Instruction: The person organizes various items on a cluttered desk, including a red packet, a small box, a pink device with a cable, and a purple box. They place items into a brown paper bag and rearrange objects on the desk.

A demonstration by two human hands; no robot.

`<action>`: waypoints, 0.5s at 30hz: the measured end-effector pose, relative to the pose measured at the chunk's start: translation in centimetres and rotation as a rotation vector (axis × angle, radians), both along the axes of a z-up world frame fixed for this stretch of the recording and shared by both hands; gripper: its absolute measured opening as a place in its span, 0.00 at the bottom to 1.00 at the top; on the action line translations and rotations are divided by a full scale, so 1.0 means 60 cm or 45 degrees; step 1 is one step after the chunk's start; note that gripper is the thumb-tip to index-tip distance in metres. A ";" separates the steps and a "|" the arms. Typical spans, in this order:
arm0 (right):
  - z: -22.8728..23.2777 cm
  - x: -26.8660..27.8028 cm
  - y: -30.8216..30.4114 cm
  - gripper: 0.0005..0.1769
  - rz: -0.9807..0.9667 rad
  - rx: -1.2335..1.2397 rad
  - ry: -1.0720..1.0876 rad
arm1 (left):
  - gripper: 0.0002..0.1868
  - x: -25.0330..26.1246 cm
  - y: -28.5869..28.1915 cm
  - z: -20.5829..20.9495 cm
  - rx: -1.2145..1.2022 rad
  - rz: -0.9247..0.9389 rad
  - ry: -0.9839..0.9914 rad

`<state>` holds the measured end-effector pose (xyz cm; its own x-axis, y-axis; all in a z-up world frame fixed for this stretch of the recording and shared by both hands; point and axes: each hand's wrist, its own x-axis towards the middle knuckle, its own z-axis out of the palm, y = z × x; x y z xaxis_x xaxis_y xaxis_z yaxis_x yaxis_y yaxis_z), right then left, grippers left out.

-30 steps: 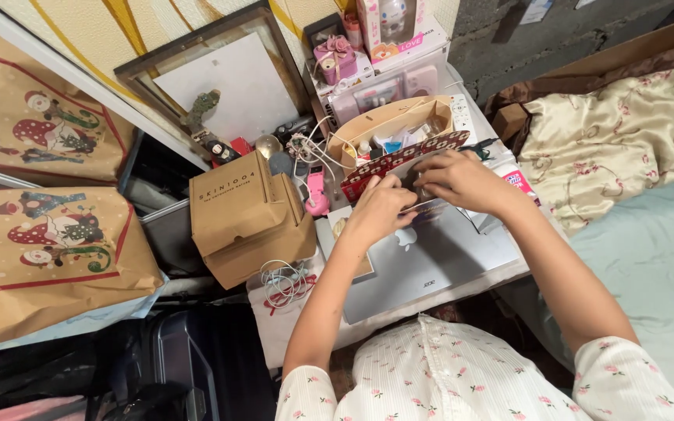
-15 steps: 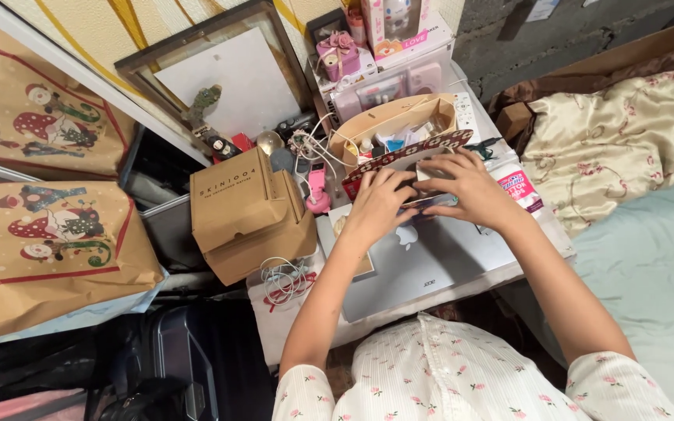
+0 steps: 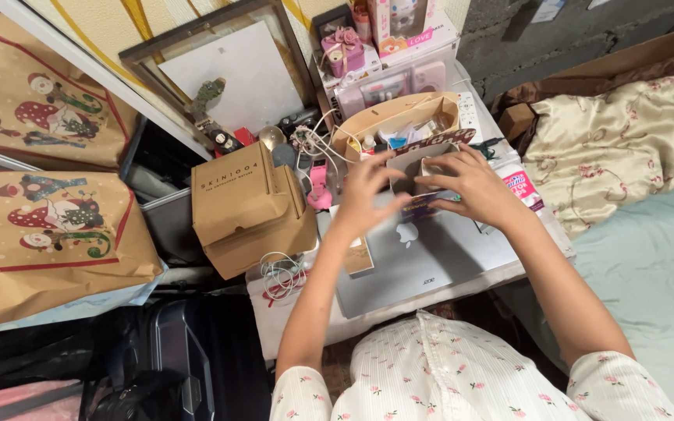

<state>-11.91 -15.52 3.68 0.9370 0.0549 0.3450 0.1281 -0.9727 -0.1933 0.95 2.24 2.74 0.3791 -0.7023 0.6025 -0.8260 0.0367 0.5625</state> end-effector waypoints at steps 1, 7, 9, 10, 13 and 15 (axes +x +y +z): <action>0.005 -0.002 0.003 0.19 0.001 0.002 0.004 | 0.17 0.011 0.009 -0.003 0.002 0.001 0.004; 0.019 -0.006 0.022 0.21 0.038 0.009 -0.157 | 0.08 0.080 0.072 -0.059 -0.037 0.300 0.401; 0.017 -0.006 0.030 0.18 0.079 0.054 -0.313 | 0.08 0.098 0.094 -0.090 0.067 0.471 0.411; 0.015 -0.005 0.035 0.18 0.084 0.055 -0.311 | 0.08 0.104 0.097 -0.115 0.067 0.477 0.413; 0.019 -0.001 0.057 0.17 0.122 0.095 -0.425 | 0.10 0.112 0.109 -0.173 0.165 0.580 0.475; 0.031 0.003 0.080 0.12 0.203 0.130 -0.531 | 0.11 0.103 0.116 -0.189 0.381 0.622 0.479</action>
<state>-11.72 -10.74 5.54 0.6995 0.1332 0.7021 0.3620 -0.9132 -0.1874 7.15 9.20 -8.61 0.8406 -0.5128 0.1742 -0.4542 -0.4922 0.7426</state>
